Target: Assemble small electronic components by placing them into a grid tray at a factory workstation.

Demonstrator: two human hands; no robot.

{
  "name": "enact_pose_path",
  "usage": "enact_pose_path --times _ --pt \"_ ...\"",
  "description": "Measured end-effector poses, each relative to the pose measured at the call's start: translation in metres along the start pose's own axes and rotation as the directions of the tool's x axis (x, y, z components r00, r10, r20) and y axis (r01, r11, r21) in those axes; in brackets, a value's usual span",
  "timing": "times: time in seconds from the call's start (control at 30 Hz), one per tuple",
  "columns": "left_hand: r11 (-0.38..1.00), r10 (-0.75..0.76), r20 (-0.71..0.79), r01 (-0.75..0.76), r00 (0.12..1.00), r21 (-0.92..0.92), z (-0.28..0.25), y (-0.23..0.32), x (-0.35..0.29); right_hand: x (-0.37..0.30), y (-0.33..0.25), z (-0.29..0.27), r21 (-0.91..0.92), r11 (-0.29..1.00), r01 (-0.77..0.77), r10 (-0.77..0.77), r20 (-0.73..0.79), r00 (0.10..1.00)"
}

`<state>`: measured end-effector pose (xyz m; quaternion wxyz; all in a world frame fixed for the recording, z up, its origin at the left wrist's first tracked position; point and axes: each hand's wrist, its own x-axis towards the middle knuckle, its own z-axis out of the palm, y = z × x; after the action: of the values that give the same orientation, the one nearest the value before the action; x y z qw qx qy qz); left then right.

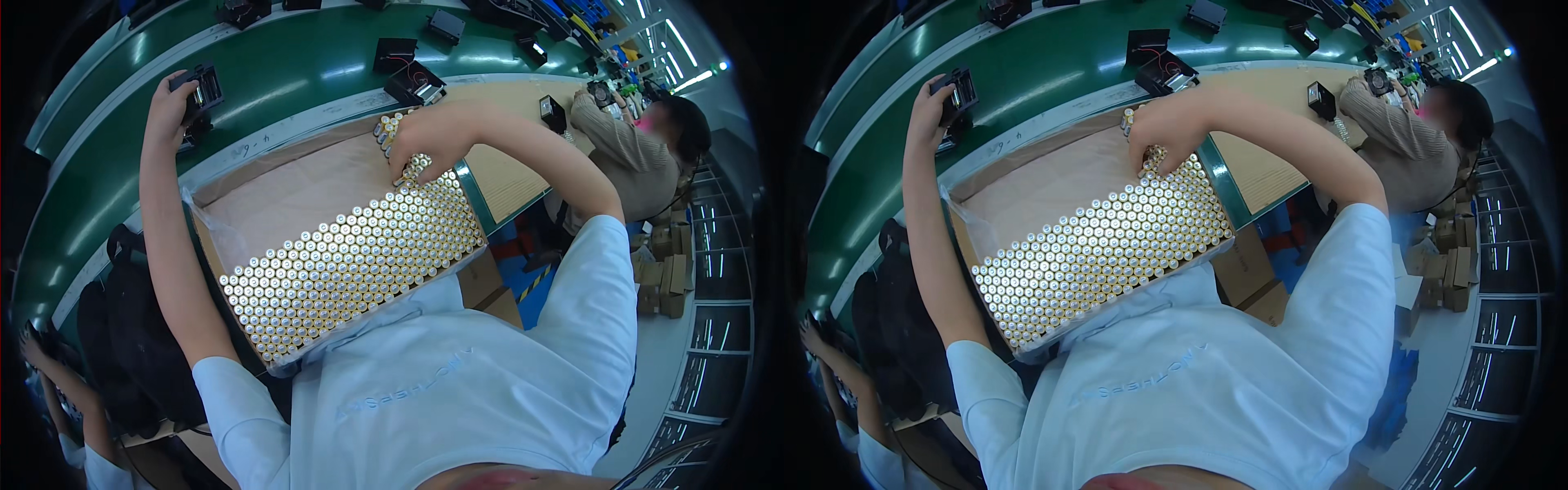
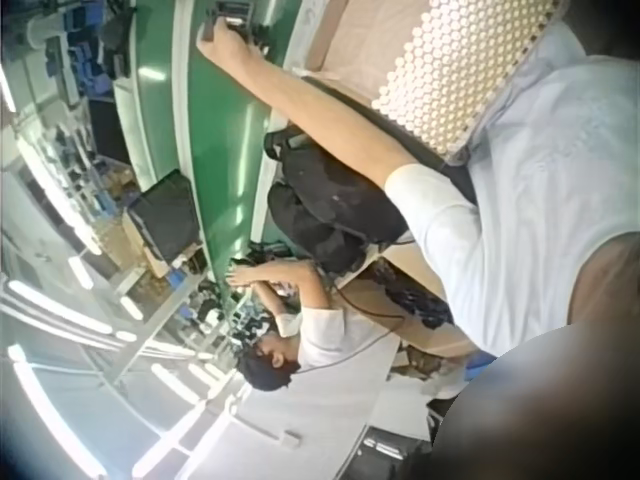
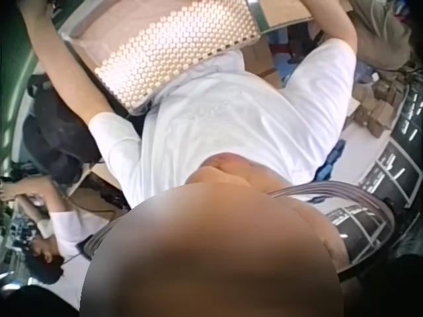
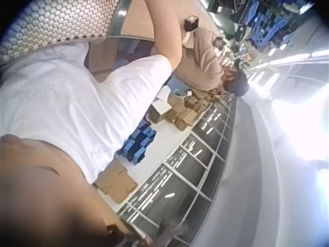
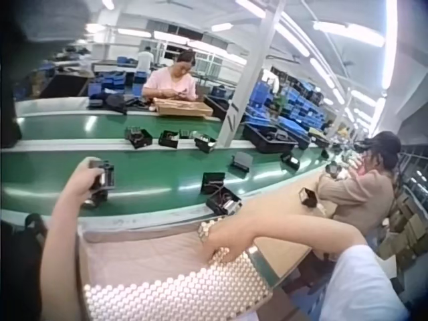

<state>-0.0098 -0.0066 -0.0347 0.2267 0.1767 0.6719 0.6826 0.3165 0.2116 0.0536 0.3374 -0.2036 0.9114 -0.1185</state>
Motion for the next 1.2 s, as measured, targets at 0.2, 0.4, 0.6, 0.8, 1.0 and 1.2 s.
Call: enact_pose_path --times 0.2,0.4,0.6,0.8,1.0,1.2 --pt "1.000 0.004 0.004 -0.004 1.000 0.005 -0.001 -0.003 0.000 0.004 0.006 0.003 0.030 0.998 0.049 -0.050 0.013 0.999" --pt "0.999 -0.006 -0.013 0.007 1.000 0.032 -0.001 0.000 -0.002 0.009 0.002 -0.001 0.005 1.000 0.021 -0.021 0.066 0.998" --pt "0.999 -0.005 -0.023 0.005 1.000 0.036 -0.002 0.000 0.000 0.010 0.007 0.001 0.034 0.997 0.068 -0.070 0.036 0.997" --pt "1.000 0.012 -0.015 -0.012 1.000 0.013 -0.002 0.001 -0.002 0.002 0.012 -0.011 0.113 0.984 0.140 -0.109 -0.248 0.963" --pt "0.999 0.034 -0.005 -0.034 0.999 0.039 0.016 0.025 -0.024 0.036 0.006 -0.053 0.168 0.968 0.188 -0.009 -0.723 0.690" --pt "0.997 -0.035 0.073 0.040 0.997 -0.069 0.021 0.023 -0.026 0.136 0.014 -0.094 0.307 0.952 0.010 0.277 -0.872 0.404"
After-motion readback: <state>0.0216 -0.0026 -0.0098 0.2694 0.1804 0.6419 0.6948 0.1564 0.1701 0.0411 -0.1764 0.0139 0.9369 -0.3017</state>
